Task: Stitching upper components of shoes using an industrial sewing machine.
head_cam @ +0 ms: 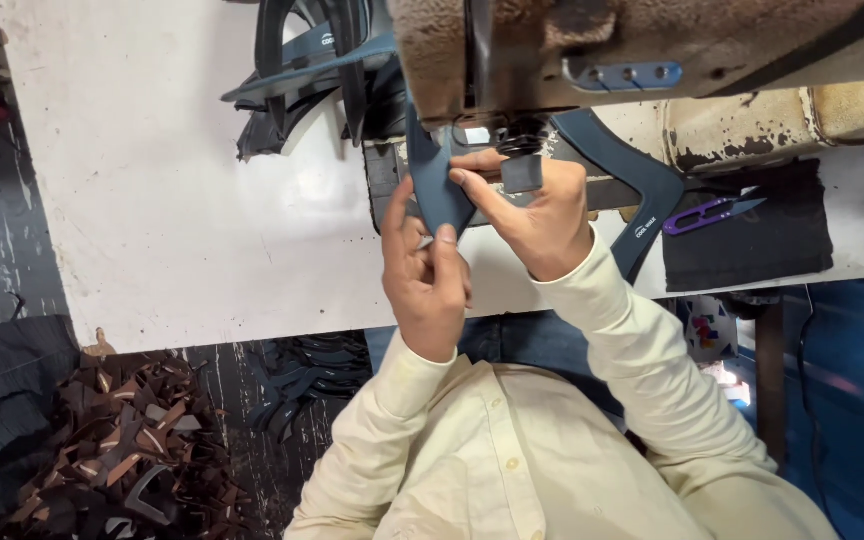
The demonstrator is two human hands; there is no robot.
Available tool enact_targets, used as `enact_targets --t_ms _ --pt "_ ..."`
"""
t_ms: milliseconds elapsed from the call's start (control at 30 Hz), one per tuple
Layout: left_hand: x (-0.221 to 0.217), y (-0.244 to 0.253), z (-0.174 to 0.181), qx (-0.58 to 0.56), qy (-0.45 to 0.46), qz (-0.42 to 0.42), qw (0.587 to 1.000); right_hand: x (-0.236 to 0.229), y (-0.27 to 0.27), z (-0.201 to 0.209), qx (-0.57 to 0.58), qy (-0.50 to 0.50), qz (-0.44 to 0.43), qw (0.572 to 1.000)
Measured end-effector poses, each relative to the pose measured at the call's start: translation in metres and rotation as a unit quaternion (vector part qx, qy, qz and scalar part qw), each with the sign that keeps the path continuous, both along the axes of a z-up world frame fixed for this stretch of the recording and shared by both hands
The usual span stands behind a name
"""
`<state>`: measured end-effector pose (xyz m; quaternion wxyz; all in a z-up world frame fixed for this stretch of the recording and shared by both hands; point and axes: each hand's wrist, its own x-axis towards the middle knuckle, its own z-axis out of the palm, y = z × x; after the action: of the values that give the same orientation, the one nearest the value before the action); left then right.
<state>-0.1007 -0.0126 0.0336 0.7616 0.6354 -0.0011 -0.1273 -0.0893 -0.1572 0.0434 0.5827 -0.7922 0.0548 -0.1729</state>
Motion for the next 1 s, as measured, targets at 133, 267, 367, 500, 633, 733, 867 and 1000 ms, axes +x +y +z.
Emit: enact_targets --t_ms 133,267,367,500,633,733,867,1000 --pt "0.016 0.001 -0.005 0.031 -0.016 -0.003 0.999 -0.016 -0.046 -0.041 -0.091 -0.020 -0.021 0.995" --pt "0.035 0.010 -0.014 0.104 -0.106 -0.026 0.989 -0.039 -0.113 -0.106 -0.352 0.072 -0.069 0.931" --pt "0.055 0.014 -0.019 0.093 -0.114 -0.060 0.987 -0.052 -0.142 -0.136 -0.440 0.119 -0.074 0.887" --pt "0.075 0.020 -0.020 0.003 -0.099 -0.115 0.988 -0.049 -0.138 -0.119 -0.397 0.116 -0.077 0.907" --pt "0.088 0.021 -0.021 -0.003 -0.077 -0.123 0.989 -0.058 -0.124 -0.078 -0.294 0.157 -0.073 0.940" --pt "0.075 0.019 -0.016 -0.011 -0.016 -0.122 0.992 -0.071 -0.099 -0.058 -0.102 0.079 -0.020 0.991" --pt "0.019 0.012 0.000 0.136 -0.159 -0.040 0.977 -0.080 -0.024 -0.050 0.064 0.002 -0.021 0.998" --pt "-0.012 0.007 0.001 0.125 -0.166 -0.005 0.978 -0.074 0.014 -0.061 0.175 0.020 0.059 0.983"
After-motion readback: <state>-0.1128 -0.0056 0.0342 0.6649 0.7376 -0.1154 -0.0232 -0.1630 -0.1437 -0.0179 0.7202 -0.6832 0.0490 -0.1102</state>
